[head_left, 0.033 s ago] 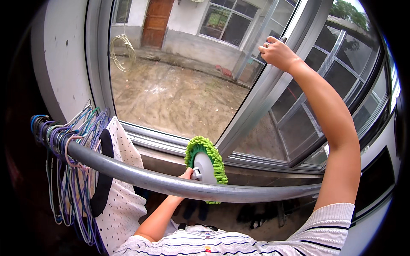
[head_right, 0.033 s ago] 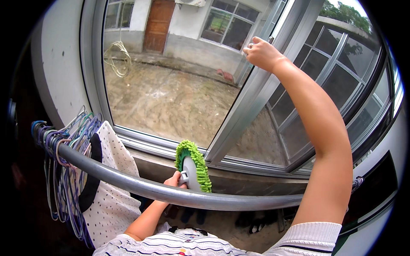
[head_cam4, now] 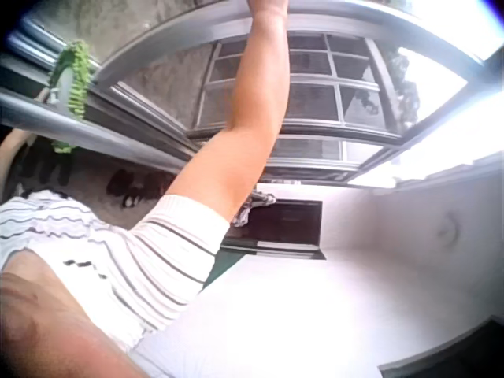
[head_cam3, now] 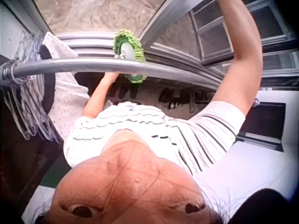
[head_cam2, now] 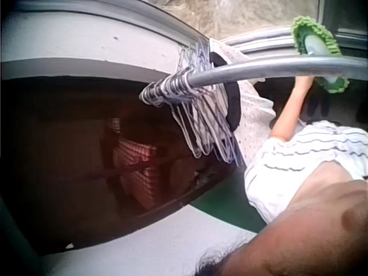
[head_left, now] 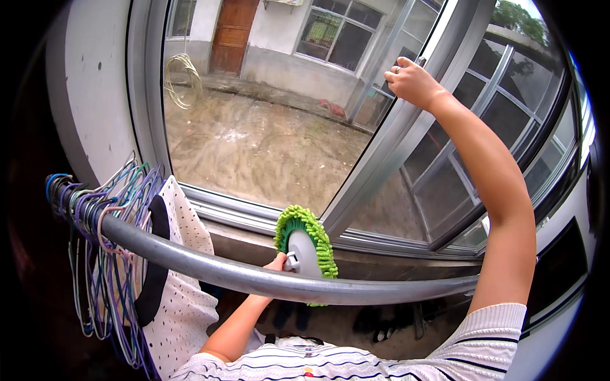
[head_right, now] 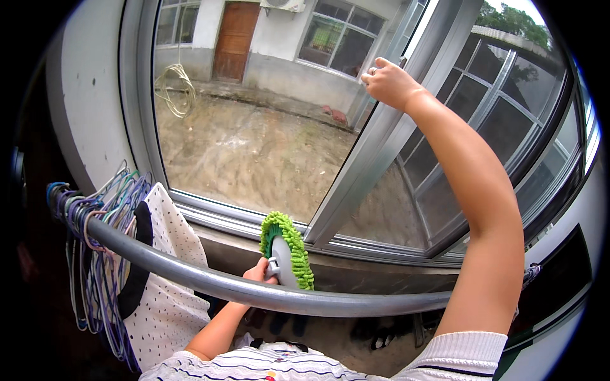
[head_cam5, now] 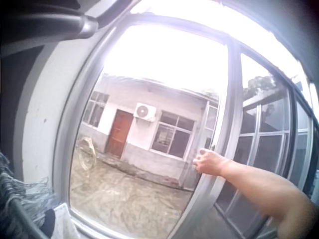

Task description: The person uses a long-handled green duster to clean the exterior glass of a sliding door and an interior window. The person moves from an outdoor balcony area into a room with wooden furniture to reach the window, wiping the glass surfaces with vertical and horizontal strokes.

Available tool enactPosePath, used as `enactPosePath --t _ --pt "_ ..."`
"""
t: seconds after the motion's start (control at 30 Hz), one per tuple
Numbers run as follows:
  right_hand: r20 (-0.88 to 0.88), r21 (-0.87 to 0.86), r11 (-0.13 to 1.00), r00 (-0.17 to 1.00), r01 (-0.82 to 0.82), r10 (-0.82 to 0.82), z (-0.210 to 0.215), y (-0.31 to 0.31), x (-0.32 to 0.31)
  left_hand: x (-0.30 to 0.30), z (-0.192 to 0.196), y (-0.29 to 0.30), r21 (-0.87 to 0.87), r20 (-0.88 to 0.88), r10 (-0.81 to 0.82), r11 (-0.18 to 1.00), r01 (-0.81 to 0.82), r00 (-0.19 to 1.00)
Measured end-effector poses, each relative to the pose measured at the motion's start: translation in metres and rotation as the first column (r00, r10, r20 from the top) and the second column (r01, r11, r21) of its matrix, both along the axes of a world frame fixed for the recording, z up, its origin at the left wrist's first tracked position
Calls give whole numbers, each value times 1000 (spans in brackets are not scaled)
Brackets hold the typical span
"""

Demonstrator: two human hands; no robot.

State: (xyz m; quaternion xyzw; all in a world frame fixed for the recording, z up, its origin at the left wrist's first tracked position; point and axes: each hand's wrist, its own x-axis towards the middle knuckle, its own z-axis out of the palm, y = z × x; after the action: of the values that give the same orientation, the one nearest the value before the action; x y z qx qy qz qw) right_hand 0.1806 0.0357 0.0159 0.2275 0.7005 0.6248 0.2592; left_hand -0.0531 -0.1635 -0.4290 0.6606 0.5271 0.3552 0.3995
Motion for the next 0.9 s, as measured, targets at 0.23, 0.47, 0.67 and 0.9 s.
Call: enactPosePath --t 0.23,0.47,0.67,0.9 --pt "45 61 998 999 -23 20 6 -2 -43 -10 -13 1 -47 -39 43 998 -45 998" --pt "-12 177 975 990 -133 138 -8 16 -125 -26 -21 8 14 7 120 993 -120 993" --pt "-353 213 732 648 -647 675 -16 -7 -184 -38 -23 10 -26 26 146 989 -145 989" --pt "-427 101 961 861 -256 274 -58 -8 -104 -55 -20 0 -37 68 151 988 -149 986"
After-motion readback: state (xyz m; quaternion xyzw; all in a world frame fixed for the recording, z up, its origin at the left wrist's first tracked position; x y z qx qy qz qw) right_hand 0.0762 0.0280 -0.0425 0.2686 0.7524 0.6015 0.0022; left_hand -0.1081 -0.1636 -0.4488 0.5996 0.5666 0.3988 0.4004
